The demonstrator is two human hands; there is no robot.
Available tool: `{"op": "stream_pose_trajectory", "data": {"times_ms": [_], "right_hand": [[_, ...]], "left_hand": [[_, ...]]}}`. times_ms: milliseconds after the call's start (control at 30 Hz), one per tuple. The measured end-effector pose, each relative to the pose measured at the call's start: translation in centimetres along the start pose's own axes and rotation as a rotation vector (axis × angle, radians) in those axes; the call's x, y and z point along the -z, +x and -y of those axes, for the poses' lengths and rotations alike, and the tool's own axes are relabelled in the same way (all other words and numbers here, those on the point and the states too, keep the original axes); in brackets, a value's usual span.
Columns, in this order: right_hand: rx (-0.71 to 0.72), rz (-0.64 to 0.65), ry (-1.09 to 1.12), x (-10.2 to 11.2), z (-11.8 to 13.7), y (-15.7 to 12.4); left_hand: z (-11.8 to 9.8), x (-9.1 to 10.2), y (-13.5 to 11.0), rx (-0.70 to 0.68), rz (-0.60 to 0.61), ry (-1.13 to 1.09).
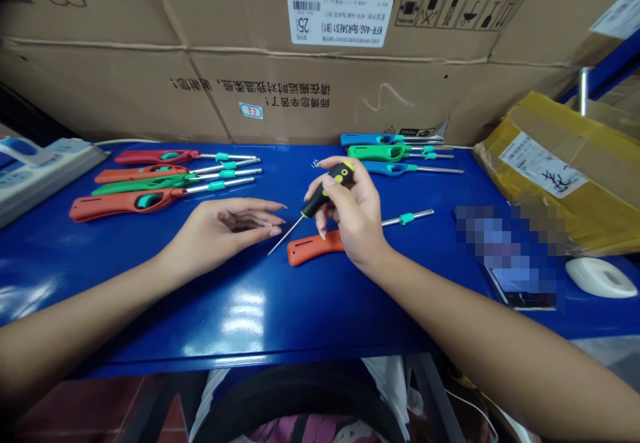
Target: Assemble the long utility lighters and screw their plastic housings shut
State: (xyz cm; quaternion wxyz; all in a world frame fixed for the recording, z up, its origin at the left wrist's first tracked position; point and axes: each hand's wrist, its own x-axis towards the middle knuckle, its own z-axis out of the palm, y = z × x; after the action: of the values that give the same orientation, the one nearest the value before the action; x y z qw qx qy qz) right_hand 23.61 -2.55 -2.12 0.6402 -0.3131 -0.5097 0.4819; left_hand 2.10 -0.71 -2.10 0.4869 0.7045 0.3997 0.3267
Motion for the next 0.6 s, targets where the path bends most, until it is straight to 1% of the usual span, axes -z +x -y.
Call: {"op": "stream_pose_trajectory", "data": {"times_ms": [133, 200, 267, 400, 600], "right_hand": [[0.129, -0.112, -0.106, -0.08, 0.84, -0.25], [0.177, -0.14, -0.149, -0.09, 1.08, -0.32], [0.209, -0.134, -0.181, -0.1, 1.14, -0.38], [0.222, -0.098, -0.243, -0.21, 0.98, -0.49], [0.231, -0.073, -0.246, -0.38, 0.82, -0.58]], "left_hand": [[-0.29, -0.12, -0.34, -0.083, -0.017, 0.113], [-0.39, -0.13, -0.46, -0.118, -0.006, 0.176], [-0.41, -0.12, -0.51, -0.134, 0.012, 0.195], [-0.37, -0.13, -0.48, -0.116, 0.034, 0.177], [-0.38, -0.26, -0.55, -0.115, 0.043, 0.163]]}}
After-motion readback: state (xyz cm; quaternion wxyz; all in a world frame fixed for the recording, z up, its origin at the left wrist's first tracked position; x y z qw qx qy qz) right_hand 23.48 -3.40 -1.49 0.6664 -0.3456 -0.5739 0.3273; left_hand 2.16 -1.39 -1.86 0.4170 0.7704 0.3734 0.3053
